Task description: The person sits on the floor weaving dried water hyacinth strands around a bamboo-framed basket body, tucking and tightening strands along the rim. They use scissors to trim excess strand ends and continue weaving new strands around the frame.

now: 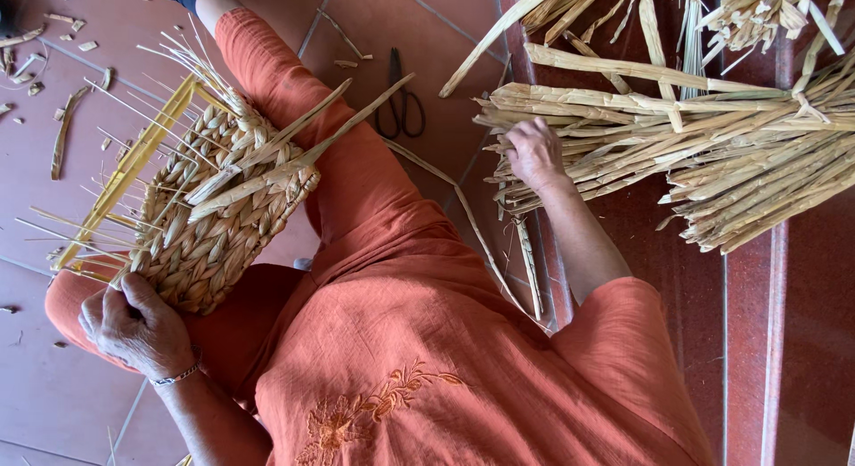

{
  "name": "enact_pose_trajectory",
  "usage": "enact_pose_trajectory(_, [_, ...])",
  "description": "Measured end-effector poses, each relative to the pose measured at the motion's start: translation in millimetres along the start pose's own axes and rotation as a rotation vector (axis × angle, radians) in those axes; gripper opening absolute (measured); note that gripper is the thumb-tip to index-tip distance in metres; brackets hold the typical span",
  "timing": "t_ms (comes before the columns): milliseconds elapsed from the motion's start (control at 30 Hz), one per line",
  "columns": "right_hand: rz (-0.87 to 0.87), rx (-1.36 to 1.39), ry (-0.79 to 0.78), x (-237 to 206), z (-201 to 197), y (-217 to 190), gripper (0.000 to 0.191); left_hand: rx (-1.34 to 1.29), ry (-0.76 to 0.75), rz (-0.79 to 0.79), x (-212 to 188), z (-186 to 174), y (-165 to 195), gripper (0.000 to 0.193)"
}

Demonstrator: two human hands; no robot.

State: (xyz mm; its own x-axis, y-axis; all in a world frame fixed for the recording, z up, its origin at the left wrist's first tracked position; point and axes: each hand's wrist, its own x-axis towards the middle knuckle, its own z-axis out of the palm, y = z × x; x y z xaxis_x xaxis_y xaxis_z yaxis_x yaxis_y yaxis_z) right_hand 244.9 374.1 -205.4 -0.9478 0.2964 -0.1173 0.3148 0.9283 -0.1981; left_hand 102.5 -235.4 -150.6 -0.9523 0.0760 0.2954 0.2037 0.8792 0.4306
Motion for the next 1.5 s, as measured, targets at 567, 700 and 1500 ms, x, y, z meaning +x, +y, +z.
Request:
enact_pose_trajectory(567, [-0.669, 0.686, 0.371, 88.1, -98.1, -203.3, 0.015, 0.04, 0.092, -0.069, 39.8, 8.7, 52.2, 0.02])
enact_pose_trajectory(700, [-0.836, 0.605, 0.373, 113.3, -128.9, -262.3, 0.021, -0.064, 0.114, -0.188, 55.8, 4.6, 70.7, 0.015])
enact_pose_trajectory(1500, [-1.037, 0.448, 0.24, 161.1, -91.5, -359.2, 0.016, -0.207, 0.087, 0.364, 76.1, 54.1, 126.3, 0.041])
